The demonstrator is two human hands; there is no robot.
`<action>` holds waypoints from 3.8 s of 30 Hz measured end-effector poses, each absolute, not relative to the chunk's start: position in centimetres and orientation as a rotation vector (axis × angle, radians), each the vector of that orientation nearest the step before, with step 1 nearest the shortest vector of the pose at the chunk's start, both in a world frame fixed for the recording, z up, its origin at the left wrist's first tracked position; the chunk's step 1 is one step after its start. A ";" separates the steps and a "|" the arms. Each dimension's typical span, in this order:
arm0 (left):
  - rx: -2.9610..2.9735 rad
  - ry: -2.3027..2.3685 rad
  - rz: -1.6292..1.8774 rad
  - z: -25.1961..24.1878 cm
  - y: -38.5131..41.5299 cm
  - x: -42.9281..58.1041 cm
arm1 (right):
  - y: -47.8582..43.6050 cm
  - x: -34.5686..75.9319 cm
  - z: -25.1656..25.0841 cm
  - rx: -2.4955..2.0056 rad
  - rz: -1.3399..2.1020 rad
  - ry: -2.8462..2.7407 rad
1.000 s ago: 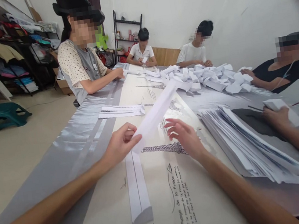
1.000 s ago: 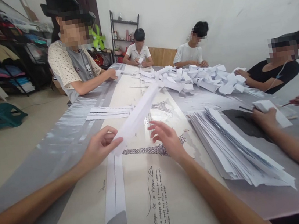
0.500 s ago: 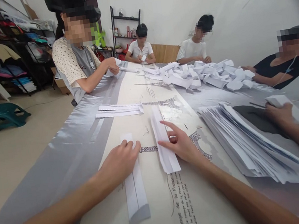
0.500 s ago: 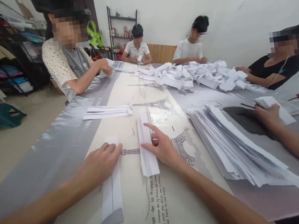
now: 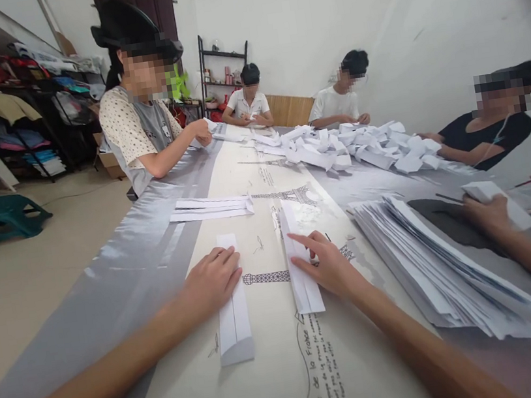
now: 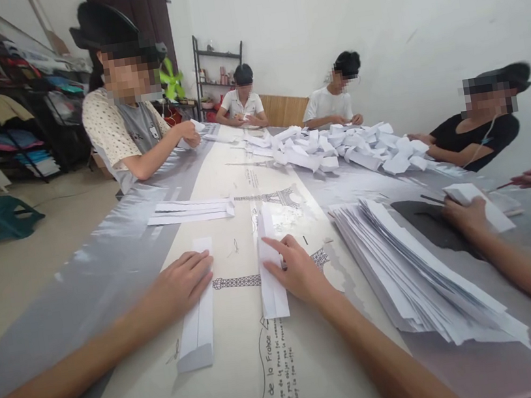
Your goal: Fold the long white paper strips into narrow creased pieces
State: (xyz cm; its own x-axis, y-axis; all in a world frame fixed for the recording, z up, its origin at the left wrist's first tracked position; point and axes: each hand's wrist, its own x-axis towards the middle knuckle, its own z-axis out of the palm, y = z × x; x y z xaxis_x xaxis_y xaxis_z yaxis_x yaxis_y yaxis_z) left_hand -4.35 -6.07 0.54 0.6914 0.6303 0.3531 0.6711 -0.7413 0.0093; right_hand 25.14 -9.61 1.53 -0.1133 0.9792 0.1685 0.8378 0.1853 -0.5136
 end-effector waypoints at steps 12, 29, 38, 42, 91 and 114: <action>-2.805 -1.084 -0.615 0.1 -5.5 -4.4 | -8.7 25.5 -0.5 -1.466 0.149 -2.310; -2.855 -1.117 -0.683 -0.2 -5.0 -4.8 | -9.2 26.8 2.5 -1.464 0.556 -2.340; -2.885 -1.076 -0.646 -0.4 -4.7 -5.1 | -8.3 27.1 0.9 -1.411 0.350 -2.335; -2.867 -1.070 -0.657 -0.8 -4.6 -5.0 | -8.4 25.5 0.3 -1.362 0.200 -2.357; -3.019 -0.895 -0.673 0.0 -1.3 -1.1 | -8.0 21.8 -0.2 -1.319 0.330 -2.289; -3.013 -0.895 -0.657 -1.3 -0.7 -1.3 | -3.9 22.4 -0.4 -1.229 0.248 -2.496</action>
